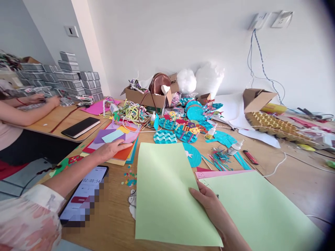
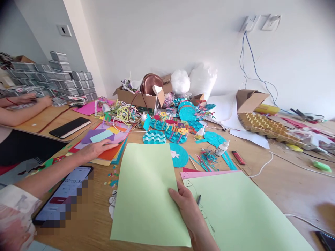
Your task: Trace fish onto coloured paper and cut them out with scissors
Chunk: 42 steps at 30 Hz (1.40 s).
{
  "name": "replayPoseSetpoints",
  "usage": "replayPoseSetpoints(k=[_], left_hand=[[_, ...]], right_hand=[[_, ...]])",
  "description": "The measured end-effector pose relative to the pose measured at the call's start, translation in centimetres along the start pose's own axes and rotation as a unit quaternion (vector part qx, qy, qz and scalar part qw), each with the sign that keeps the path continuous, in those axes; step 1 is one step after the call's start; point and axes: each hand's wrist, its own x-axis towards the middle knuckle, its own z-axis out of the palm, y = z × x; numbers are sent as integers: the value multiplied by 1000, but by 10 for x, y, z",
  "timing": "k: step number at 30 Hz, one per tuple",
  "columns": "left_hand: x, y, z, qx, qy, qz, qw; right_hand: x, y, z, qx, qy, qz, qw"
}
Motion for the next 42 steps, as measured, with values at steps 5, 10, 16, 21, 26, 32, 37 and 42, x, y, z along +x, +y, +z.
replayPoseSetpoints(k=[5, 10, 16, 21, 26, 32, 37, 42], left_hand=[[-8, 9, 6, 12, -47, 37, 998], [-12, 18, 5, 24, -61, 26, 998], [-10, 21, 6, 23, -68, 18, 997], [-8, 9, 4, 2, -76, 31, 997], [-4, 0, -2, -24, -89, 49, 995], [0, -3, -9, -43, -96, 60, 993], [0, -1, -9, -34, -89, 61, 994], [-4, 7, -4, -10, -62, 55, 997]], right_hand=[[-7, 4, -5, 16, 11, 9, 1000], [-13, 8, -5, 9, 16, 22, 1000], [-18, 6, -5, 21, 27, 17, 999], [-21, 7, -6, 50, 31, 27, 998], [-21, 8, -9, 65, 20, 34, 997], [-20, 12, -10, 69, 19, 31, 997], [-19, 14, -12, 29, 31, 29, 999], [-18, 16, -14, 34, 31, 30, 998]])
